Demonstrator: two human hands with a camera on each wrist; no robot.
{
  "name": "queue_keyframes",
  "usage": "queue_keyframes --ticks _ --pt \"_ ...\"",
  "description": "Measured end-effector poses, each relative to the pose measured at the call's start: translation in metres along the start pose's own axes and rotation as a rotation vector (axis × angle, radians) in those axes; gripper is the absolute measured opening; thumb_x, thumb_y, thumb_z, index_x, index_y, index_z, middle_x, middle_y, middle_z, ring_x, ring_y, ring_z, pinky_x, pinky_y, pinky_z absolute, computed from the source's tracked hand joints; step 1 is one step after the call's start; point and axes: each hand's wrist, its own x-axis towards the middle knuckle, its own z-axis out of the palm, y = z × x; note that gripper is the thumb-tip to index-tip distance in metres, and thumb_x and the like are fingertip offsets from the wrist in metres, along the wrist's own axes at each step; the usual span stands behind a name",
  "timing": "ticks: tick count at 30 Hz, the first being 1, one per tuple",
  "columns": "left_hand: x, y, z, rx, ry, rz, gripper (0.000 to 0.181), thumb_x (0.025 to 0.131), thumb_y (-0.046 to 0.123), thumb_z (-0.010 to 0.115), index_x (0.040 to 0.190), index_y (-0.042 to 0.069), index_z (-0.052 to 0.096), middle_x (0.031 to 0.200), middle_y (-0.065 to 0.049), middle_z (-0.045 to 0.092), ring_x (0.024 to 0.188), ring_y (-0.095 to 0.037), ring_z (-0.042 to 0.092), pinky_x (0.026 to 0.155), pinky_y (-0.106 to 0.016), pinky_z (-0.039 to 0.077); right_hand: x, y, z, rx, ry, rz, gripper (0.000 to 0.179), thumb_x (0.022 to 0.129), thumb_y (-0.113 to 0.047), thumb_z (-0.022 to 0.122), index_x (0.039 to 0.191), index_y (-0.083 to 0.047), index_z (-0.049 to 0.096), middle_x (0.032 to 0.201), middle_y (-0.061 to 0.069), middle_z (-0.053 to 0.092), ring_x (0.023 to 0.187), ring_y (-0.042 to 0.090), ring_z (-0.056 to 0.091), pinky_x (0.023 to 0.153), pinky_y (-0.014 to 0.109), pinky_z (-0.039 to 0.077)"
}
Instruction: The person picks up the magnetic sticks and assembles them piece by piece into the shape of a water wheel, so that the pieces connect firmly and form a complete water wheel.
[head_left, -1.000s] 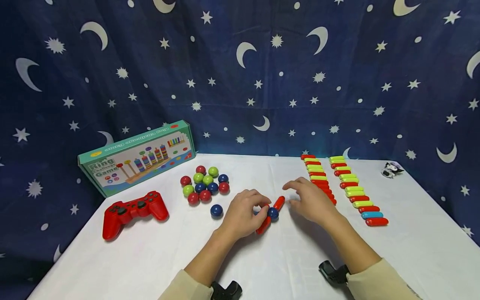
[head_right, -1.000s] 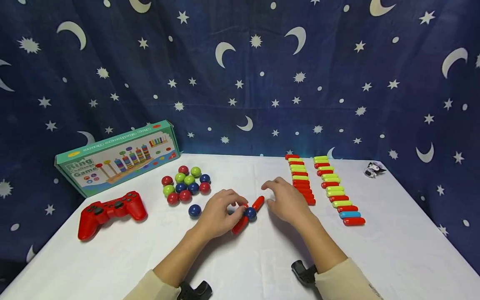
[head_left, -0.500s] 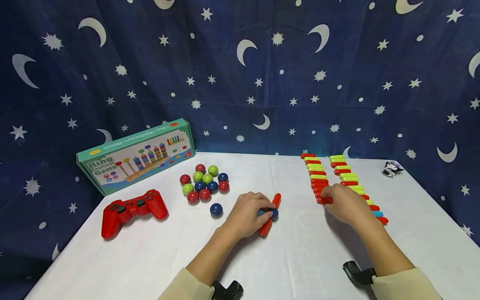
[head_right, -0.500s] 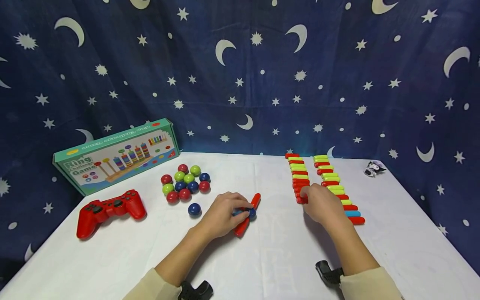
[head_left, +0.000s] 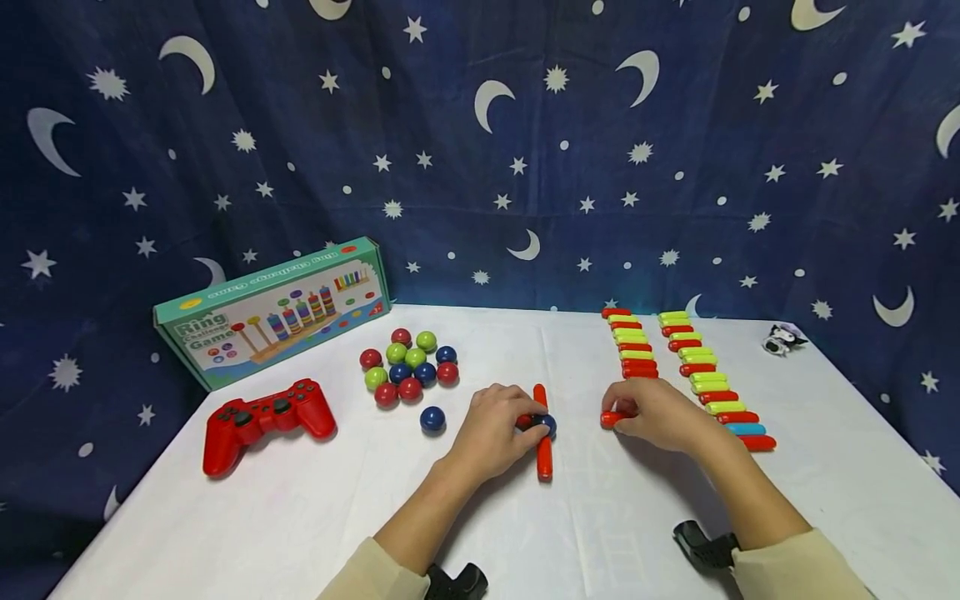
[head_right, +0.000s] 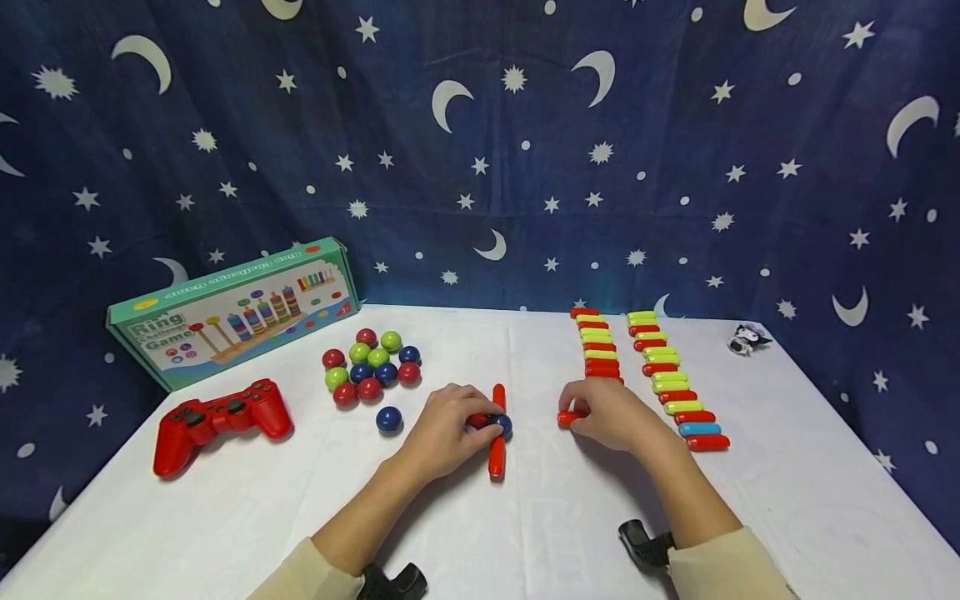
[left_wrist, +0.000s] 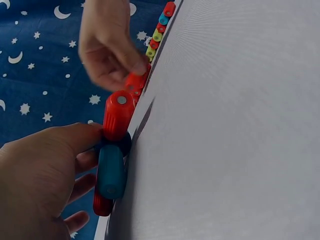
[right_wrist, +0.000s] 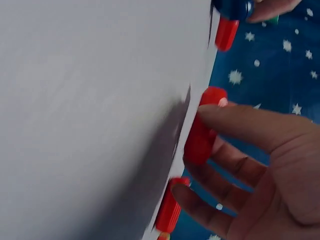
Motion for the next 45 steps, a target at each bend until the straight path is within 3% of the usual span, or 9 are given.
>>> queue_keyframes --ticks 5,11,19,26,30,35,39,42,45 --pt "0.001 -0.001 -0.003 -0.006 -0.005 -0.003 0.025 0.094 0.03 0.075 0.117 0.018 0.079 0.105 0.001 0.073 0.102 -0.018 0.064 0.097 -0.041 0.049 0.013 -0.022 0.005 0.025 0.026 -0.098 0.022 0.085 -0.009 0.081 0.101 -0.021 0.073 0.095 -0.003 0.067 0.092 0.017 0.06 0.087 0.042 0.059" --pt "0.003 -0.002 -0.003 -0.015 0.003 0.004 0.024 0.094 0.03 0.076 0.115 0.018 0.08 0.103 0.001 0.073 0.098 -0.018 0.063 0.093 -0.039 0.05 0.025 -0.044 0.011 -0.056 0.042 -0.162 0.025 0.084 -0.004 0.08 0.102 -0.02 0.074 0.098 -0.003 0.065 0.095 0.017 0.061 0.093 0.044 0.058" --pt "0.003 0.0 -0.002 -0.03 0.017 0.006 0.023 0.093 0.029 0.077 0.112 0.018 0.08 0.1 0.001 0.072 0.093 -0.016 0.062 0.09 -0.038 0.05 0.03 -0.051 0.017 -0.128 0.082 -0.202 0.03 0.081 0.001 0.081 0.101 -0.02 0.075 0.102 0.0 0.068 0.1 0.023 0.063 0.096 0.048 0.058" --pt "0.004 -0.001 -0.001 -0.019 0.018 0.011 0.024 0.093 0.032 0.078 0.112 0.018 0.08 0.099 0.003 0.071 0.09 -0.014 0.062 0.09 -0.038 0.05 0.017 -0.027 0.007 -0.01 0.151 -0.101 0.033 0.087 -0.009 0.078 0.119 -0.016 0.073 0.118 0.008 0.069 0.114 0.034 0.063 0.097 0.057 0.055" --pt "0.004 0.0 0.0 -0.022 0.026 0.0 0.023 0.093 0.034 0.078 0.111 0.019 0.079 0.096 0.003 0.07 0.09 -0.014 0.06 0.088 -0.036 0.049 0.007 -0.006 -0.002 0.028 0.199 -0.046 0.031 0.089 -0.009 0.076 0.12 -0.012 0.072 0.119 0.012 0.069 0.109 0.034 0.062 0.092 0.054 0.057" --pt "0.001 0.0 0.001 -0.051 0.032 -0.031 0.031 0.093 0.036 0.078 0.118 0.019 0.076 0.103 0.001 0.069 0.097 -0.015 0.059 0.09 -0.036 0.049 -0.003 0.016 -0.011 -0.048 0.233 0.069 0.029 0.087 -0.012 0.079 0.115 -0.006 0.074 0.112 0.015 0.07 0.103 0.033 0.062 0.09 0.054 0.057" --pt "0.0 -0.001 0.002 -0.064 0.022 -0.015 0.035 0.094 0.034 0.076 0.126 0.018 0.073 0.115 -0.001 0.068 0.104 -0.017 0.059 0.094 -0.037 0.048 -0.005 0.026 -0.016 -0.114 0.178 0.144 0.032 0.086 -0.013 0.08 0.115 -0.002 0.074 0.108 0.017 0.071 0.103 0.036 0.062 0.091 0.058 0.055" --pt "-0.001 -0.001 0.004 -0.054 0.014 -0.001 0.03 0.095 0.032 0.075 0.122 0.018 0.076 0.117 0.0 0.068 0.106 -0.018 0.06 0.094 -0.036 0.048 -0.005 0.029 -0.016 -0.129 0.132 0.169 0.035 0.086 -0.013 0.08 0.117 0.0 0.073 0.107 0.018 0.072 0.102 0.037 0.063 0.09 0.058 0.055" --pt "-0.002 0.001 0.005 -0.047 0.013 0.001 0.027 0.096 0.031 0.074 0.118 0.017 0.078 0.116 0.001 0.07 0.106 -0.018 0.061 0.095 -0.037 0.049 -0.005 0.028 -0.013 -0.175 0.178 0.168 0.037 0.084 -0.014 0.082 0.118 -0.001 0.073 0.105 0.018 0.069 0.098 0.035 0.062 0.086 0.056 0.057"
